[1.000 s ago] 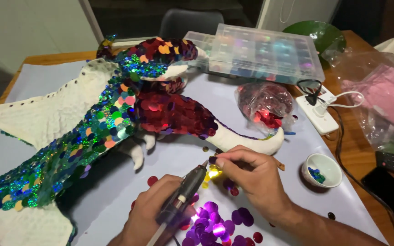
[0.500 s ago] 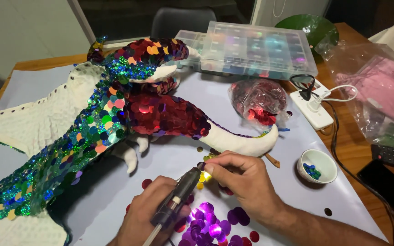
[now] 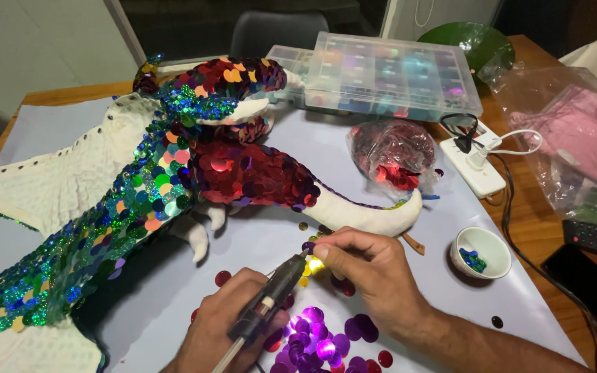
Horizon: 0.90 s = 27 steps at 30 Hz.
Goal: Decorating a dragon sculpture by gluing individual sequins onto its surface using a hot glue gun
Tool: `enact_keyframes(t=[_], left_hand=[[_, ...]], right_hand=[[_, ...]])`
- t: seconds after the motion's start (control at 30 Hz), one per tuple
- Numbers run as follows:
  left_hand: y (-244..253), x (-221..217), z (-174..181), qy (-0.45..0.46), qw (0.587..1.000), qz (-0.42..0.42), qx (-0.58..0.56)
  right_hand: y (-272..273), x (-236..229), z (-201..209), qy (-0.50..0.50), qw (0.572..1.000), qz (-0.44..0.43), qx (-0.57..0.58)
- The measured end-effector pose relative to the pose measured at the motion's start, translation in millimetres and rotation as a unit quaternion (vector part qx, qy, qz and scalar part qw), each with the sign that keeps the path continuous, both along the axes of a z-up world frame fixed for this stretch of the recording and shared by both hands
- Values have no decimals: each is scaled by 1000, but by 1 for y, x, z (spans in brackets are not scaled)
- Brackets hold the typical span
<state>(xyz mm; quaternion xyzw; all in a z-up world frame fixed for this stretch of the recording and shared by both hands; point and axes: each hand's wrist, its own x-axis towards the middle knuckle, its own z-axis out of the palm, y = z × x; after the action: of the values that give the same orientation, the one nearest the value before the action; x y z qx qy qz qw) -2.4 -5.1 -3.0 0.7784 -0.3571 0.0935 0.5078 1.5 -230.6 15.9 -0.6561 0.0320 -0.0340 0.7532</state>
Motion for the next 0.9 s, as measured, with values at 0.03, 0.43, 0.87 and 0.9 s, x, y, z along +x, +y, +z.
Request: enact_keyframes(t=[0.03,0.43,0.87,0.9], left_hand=[[0,0,1,-3,1000,-4,1],[6,2,-10,195,962,118,151],[-15,2,-12,90,974,176,112],[-16,4,-15,118,961,196,153]], right_hand=[[0,0,0,9,1000,-4,2],[-22,57,13,-276,915,-92,-281],[-27,94,-8,-405,849,-109,-320],[-28,94,-9,-402,851,-106,-321]])
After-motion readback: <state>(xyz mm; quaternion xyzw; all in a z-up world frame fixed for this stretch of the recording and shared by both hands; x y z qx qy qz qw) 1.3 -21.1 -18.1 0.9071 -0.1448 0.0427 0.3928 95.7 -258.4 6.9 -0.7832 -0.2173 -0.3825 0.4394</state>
